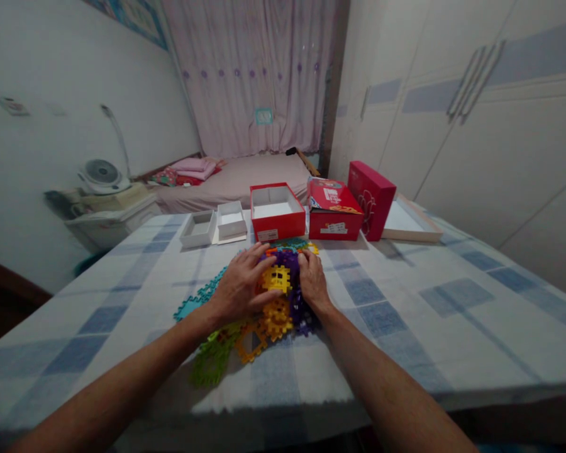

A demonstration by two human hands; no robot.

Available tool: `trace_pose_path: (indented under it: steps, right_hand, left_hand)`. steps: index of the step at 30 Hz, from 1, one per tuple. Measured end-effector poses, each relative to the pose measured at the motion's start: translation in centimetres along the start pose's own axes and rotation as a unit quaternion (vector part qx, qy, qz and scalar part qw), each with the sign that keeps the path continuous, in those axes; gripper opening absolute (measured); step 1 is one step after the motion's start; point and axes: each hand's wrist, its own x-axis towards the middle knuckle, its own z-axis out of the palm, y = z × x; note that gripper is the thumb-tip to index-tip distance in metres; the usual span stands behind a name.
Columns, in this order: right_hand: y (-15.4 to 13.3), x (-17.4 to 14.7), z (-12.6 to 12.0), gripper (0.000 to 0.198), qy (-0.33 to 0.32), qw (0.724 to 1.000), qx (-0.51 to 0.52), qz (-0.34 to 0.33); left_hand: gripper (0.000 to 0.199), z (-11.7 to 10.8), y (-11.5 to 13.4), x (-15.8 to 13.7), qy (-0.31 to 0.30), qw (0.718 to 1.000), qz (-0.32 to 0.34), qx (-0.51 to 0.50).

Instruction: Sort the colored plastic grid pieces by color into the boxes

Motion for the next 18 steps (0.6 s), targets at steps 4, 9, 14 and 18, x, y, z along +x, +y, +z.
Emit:
trace_pose_path:
  steps: [4,9,14,18]
  right_hand:
    - [0.2,0.0,0.0,0.049,0.001,1.000,-0.002,0.003]
    - [0.5,0.0,0.3,0.051,0.014,1.000,-0.006,-0.001]
    - [0.9,0.1,0.5,0.043,0.023,1.000,-0.004,-0.018]
    - [1.2,0.2,0.7,0.044,0.032,0.999,-0.003,-0.016]
  left_hand:
    - [0.061,-0.9,-0.9,-0.3,0.034,0.993,-0.103,-0.048]
    - [0.103,-2.7,-2.5,-9.2,-0.051,0.988,-0.145,-0.021]
    - [0.118,-2.7,-3.4,-16.9,-0.117,0.978,-0.175,0.006]
    - [0.108,-1.9,-2.7,-16.0,-0.096,0.968,-0.229,-0.037]
